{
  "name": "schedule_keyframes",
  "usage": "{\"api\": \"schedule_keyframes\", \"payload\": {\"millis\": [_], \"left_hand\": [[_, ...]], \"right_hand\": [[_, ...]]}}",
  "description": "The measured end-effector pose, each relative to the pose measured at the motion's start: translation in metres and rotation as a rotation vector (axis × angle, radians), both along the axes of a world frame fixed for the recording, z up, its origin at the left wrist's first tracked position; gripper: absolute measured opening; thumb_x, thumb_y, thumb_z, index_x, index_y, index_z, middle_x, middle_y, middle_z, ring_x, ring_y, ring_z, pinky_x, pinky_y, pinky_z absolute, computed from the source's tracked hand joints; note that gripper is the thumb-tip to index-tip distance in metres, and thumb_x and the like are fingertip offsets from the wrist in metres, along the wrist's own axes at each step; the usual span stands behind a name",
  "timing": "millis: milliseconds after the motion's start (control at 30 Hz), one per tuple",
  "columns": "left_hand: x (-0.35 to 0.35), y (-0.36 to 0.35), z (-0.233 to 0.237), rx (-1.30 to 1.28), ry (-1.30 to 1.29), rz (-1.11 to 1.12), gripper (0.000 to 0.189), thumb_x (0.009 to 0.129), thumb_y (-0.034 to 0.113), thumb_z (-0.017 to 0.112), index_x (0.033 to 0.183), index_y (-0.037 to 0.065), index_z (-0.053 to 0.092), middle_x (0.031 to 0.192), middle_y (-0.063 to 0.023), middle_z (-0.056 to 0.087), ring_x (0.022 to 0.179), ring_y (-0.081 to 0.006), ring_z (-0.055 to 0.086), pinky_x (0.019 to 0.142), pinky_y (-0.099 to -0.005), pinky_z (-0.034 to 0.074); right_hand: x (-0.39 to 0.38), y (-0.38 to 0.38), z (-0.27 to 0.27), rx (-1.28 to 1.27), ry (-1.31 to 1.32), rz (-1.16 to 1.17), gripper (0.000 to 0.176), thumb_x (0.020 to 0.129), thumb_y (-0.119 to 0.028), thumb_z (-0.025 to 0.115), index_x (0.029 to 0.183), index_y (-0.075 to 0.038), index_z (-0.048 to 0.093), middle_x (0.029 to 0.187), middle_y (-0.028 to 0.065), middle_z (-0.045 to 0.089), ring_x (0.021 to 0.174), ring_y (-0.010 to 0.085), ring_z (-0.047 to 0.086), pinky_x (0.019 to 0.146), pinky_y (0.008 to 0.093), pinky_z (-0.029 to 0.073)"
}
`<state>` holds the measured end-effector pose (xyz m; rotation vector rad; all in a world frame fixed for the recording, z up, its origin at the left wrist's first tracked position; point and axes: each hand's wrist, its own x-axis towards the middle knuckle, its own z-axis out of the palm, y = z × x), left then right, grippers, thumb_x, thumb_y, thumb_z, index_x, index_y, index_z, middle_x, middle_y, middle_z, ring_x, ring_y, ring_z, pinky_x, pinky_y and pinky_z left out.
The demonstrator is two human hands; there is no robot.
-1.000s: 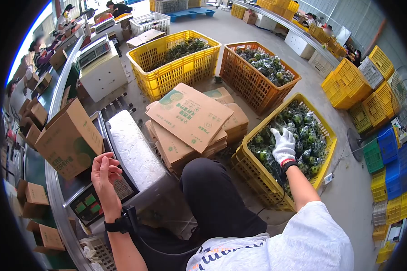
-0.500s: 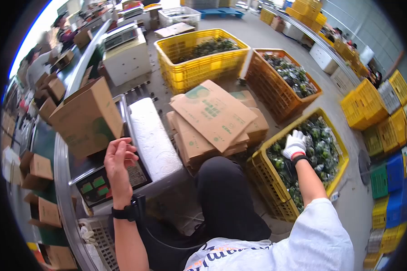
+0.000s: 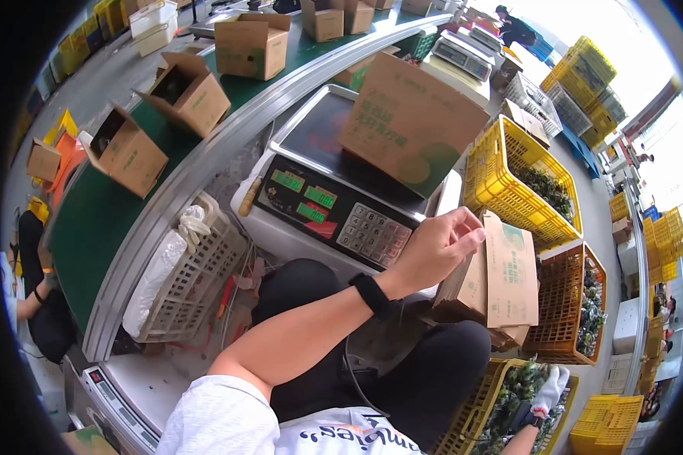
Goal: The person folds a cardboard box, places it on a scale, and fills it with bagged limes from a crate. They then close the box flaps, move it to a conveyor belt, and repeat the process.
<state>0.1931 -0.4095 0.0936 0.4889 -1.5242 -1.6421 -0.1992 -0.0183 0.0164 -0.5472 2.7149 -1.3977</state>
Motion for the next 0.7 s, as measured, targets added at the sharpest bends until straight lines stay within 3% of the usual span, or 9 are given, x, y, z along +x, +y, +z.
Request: {"api": "schedule_keyframes", "payload": {"millis": [33, 67, 133, 200, 333, 433, 500, 633, 700], "left_hand": [[0.001, 0.002, 0.0, 0.014, 0.001, -0.006, 0.023, 0.103, 0.025, 0.061, 0.103, 0.003, 0.065, 0.083, -0.0021, 0.066, 0.073, -0.0053, 0.06, 0.067, -0.0235, 0.052], [0.002, 0.002, 0.001, -0.002, 0.008, 0.002, 0.023, 0.103, 0.025, 0.061, 0.103, 0.002, 0.065, 0.084, -0.0024, 0.067, 0.073, -0.0056, 0.06, 0.066, -0.0236, 0.052], [0.007, 0.0, 0.003, -0.014, 0.028, 0.004, 0.022, 0.102, 0.024, 0.061, 0.104, 0.002, 0.065, 0.085, -0.0027, 0.067, 0.073, -0.0058, 0.061, 0.066, -0.0237, 0.052], [0.014, -0.001, 0.008, -0.035, 0.037, 0.041, 0.022, 0.102, 0.023, 0.06, 0.106, 0.002, 0.065, 0.086, -0.0033, 0.067, 0.073, -0.0066, 0.061, 0.067, -0.0238, 0.052], [0.022, -0.001, 0.015, -0.001, 0.047, 0.04, 0.022, 0.103, 0.023, 0.056, 0.108, 0.004, 0.066, 0.086, -0.0021, 0.067, 0.072, -0.0058, 0.061, 0.063, -0.0208, 0.045], [0.022, 0.001, 0.017, 0.027, -0.022, 0.028, 0.025, 0.103, 0.028, 0.057, 0.108, 0.006, 0.067, 0.084, -0.0016, 0.067, 0.071, -0.0061, 0.061, 0.06, -0.0195, 0.044], [0.022, 0.002, 0.016, 0.0, -0.037, 0.013, 0.027, 0.105, 0.029, 0.056, 0.109, 0.005, 0.067, 0.086, -0.0014, 0.068, 0.073, -0.0049, 0.061, 0.061, -0.0189, 0.044], [0.018, 0.0, 0.011, -0.01, -0.083, 0.021, 0.029, 0.106, 0.032, 0.055, 0.111, 0.007, 0.067, 0.088, -0.001, 0.068, 0.074, -0.0046, 0.062, 0.063, -0.0181, 0.045], [0.014, 0.0, 0.009, -0.01, -0.104, 0.02, 0.029, 0.106, 0.034, 0.055, 0.111, 0.009, 0.068, 0.088, -0.001, 0.069, 0.075, -0.0049, 0.063, 0.064, -0.0177, 0.045]], "right_hand": [[-0.021, 0.0, -0.015, 0.225, 0.25, 0.138, 0.022, 0.099, -0.022, 0.059, 0.11, -0.003, 0.061, 0.097, 0.0052, 0.064, 0.087, 0.0198, 0.058, 0.083, 0.0359, 0.049], [-0.028, -0.008, -0.016, 0.452, 0.094, 0.279, 0.031, 0.098, -0.025, 0.062, 0.12, -0.003, 0.061, 0.101, 0.0098, 0.067, 0.092, 0.0226, 0.062, 0.088, 0.0364, 0.05], [0.006, -0.031, -0.01, 0.897, 0.125, 0.271, 0.057, 0.089, -0.037, 0.071, 0.137, -0.01, 0.058, 0.13, 0.0233, 0.058, 0.121, 0.0361, 0.057, 0.107, 0.0419, 0.044], [-0.001, -0.024, -0.035, 0.674, -0.007, 0.173, 0.066, 0.088, -0.037, 0.072, 0.144, -0.011, 0.05, 0.14, 0.0261, 0.049, 0.128, 0.0414, 0.049, 0.11, 0.0462, 0.04], [0.025, 0.003, -0.075, 0.573, 0.303, 0.165, 0.062, 0.095, -0.029, 0.067, 0.146, -0.003, 0.044, 0.142, 0.0229, 0.049, 0.128, 0.0379, 0.049, 0.115, 0.0435, 0.035], [0.02, 0.036, -0.082, -0.175, -0.367, -0.124, 0.039, 0.104, -0.033, 0.055, 0.137, -0.014, 0.05, 0.12, 0.0078, 0.061, 0.104, 0.0245, 0.064, 0.086, 0.0424, 0.055], [0.003, 0.068, -0.08, -0.332, -0.555, -0.214, 0.045, 0.102, -0.036, 0.054, 0.139, -0.011, 0.053, 0.125, 0.013, 0.062, 0.114, 0.0319, 0.064, 0.095, 0.0487, 0.054], [0.023, 0.061, -0.029, -0.084, -0.581, 0.035, 0.051, 0.098, -0.026, 0.058, 0.143, -0.003, 0.051, 0.135, 0.0177, 0.058, 0.118, 0.0309, 0.06, 0.097, 0.0445, 0.054], [0.037, 0.044, -0.01, 0.425, -0.442, 0.355, 0.067, 0.09, -0.027, 0.067, 0.148, -0.003, 0.045, 0.144, 0.0205, 0.053, 0.13, 0.0312, 0.055, 0.106, 0.0417, 0.048]]}}
